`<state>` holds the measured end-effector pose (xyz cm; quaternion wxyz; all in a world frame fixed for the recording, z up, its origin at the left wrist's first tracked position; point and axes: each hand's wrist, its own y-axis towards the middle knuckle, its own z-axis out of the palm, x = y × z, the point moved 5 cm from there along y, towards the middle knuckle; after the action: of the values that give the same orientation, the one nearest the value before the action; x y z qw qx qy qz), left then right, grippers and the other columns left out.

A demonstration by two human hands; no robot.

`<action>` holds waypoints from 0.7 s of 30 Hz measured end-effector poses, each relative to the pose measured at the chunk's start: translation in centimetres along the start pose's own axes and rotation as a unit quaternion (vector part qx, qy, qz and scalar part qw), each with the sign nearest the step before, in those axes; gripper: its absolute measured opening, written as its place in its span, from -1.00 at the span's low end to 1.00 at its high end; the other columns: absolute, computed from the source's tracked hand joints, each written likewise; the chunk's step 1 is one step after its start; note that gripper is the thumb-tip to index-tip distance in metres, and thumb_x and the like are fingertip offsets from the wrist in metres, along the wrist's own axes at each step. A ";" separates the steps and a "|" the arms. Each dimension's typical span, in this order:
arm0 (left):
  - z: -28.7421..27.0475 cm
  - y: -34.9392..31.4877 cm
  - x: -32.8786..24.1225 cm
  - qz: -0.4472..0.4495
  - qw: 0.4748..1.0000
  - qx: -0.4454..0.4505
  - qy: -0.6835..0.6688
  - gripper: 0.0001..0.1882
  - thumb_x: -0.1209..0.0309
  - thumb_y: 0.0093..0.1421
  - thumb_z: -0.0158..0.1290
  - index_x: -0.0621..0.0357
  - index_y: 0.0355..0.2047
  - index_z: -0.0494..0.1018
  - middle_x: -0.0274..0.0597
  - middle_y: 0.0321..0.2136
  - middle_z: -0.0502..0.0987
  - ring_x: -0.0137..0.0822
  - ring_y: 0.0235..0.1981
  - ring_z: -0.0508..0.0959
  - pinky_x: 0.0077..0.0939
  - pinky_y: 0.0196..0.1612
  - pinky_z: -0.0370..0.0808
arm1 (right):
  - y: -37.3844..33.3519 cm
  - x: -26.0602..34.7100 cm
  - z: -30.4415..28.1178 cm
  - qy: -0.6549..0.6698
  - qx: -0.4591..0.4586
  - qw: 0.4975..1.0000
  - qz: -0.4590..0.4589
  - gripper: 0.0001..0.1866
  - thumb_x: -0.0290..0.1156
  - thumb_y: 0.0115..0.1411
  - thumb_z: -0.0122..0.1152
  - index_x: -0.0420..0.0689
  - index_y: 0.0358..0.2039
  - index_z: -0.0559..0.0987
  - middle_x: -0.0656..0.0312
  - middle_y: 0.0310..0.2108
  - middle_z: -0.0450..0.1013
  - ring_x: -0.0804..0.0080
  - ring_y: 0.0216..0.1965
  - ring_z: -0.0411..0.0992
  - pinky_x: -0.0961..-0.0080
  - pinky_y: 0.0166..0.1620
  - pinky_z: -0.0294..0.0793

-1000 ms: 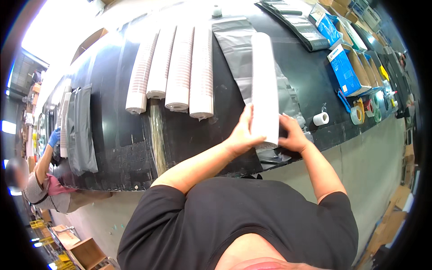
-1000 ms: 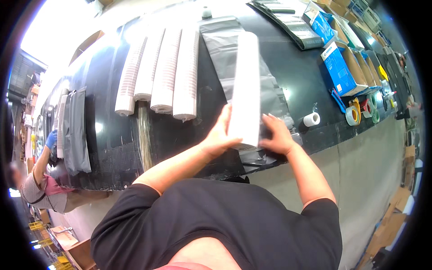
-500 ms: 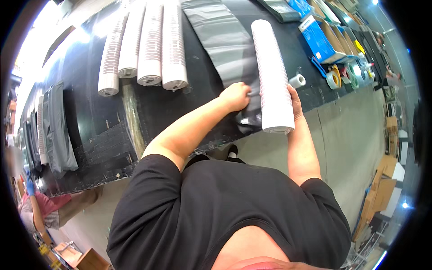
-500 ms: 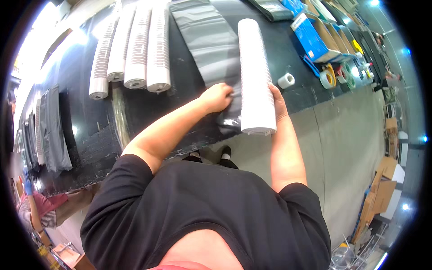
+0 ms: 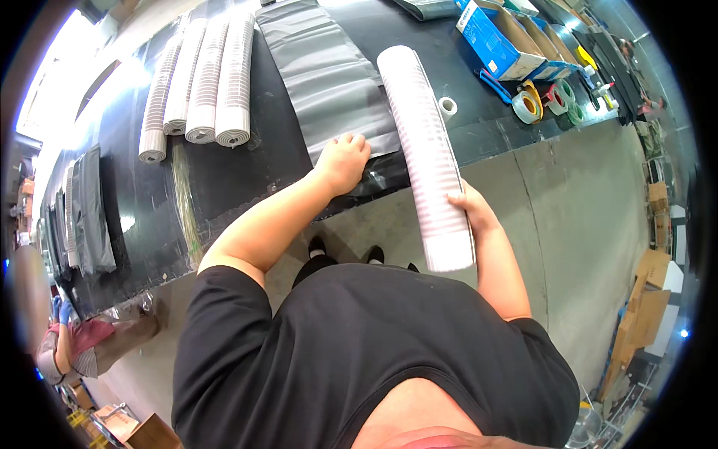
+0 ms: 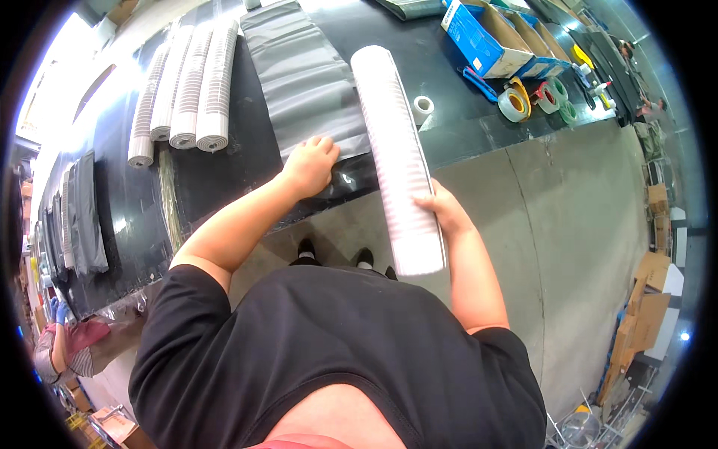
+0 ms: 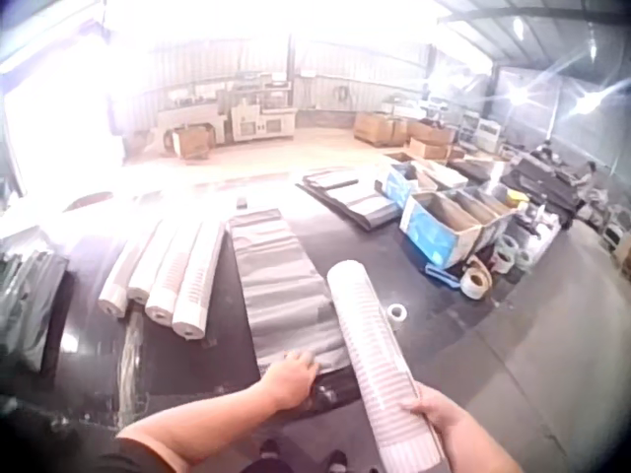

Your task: The person wraps foam rollers in gray plastic sheets, securing each bundle by hand.

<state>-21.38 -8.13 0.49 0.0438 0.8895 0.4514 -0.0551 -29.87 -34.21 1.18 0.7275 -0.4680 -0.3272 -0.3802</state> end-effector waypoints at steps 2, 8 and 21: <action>0.6 0.1 -0.5 -0.018 0.999 0.012 0.033 -0.73 0.47 0.04 0.01 0.18 -0.21 0.51 -0.13 -0.14 0.48 -0.05 -0.03 0.46 -0.22 0.00 0.48 | -2.7 1.1 0.0 -0.090 0.010 0.996 -0.017 -0.04 -0.17 -0.16 0.48 -0.34 0.22 0.27 0.08 0.04 0.43 0.35 0.03 0.40 0.41 0.13 0.37; 3.6 1.4 5.9 -0.187 0.923 -0.010 -0.335 -0.73 0.42 0.14 0.02 0.23 -0.20 0.61 -0.07 -0.22 0.64 -0.20 -0.25 0.62 -0.32 -0.15 0.53 | -9.3 -0.7 -2.2 -0.152 0.132 0.979 0.027 0.10 -0.23 -0.25 0.57 -0.27 0.31 0.23 0.11 0.19 0.34 0.35 0.20 0.28 0.40 0.26 0.21; -2.6 1.8 4.4 -0.289 0.857 -0.093 -0.415 -0.77 0.26 0.15 0.21 0.16 -0.29 0.63 -0.20 -0.43 0.61 -0.31 -0.45 0.56 -0.36 -0.35 0.49 | -13.3 -1.6 -2.0 -0.093 0.151 0.968 0.179 0.03 -0.26 -0.17 0.49 -0.32 0.31 0.21 0.08 0.19 0.36 0.34 0.18 0.33 0.42 0.25 0.25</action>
<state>-17.19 -5.30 2.46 0.2916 0.6052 0.6315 -0.3873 -41.85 -39.29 4.92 0.8124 -0.4368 -0.3583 -0.1445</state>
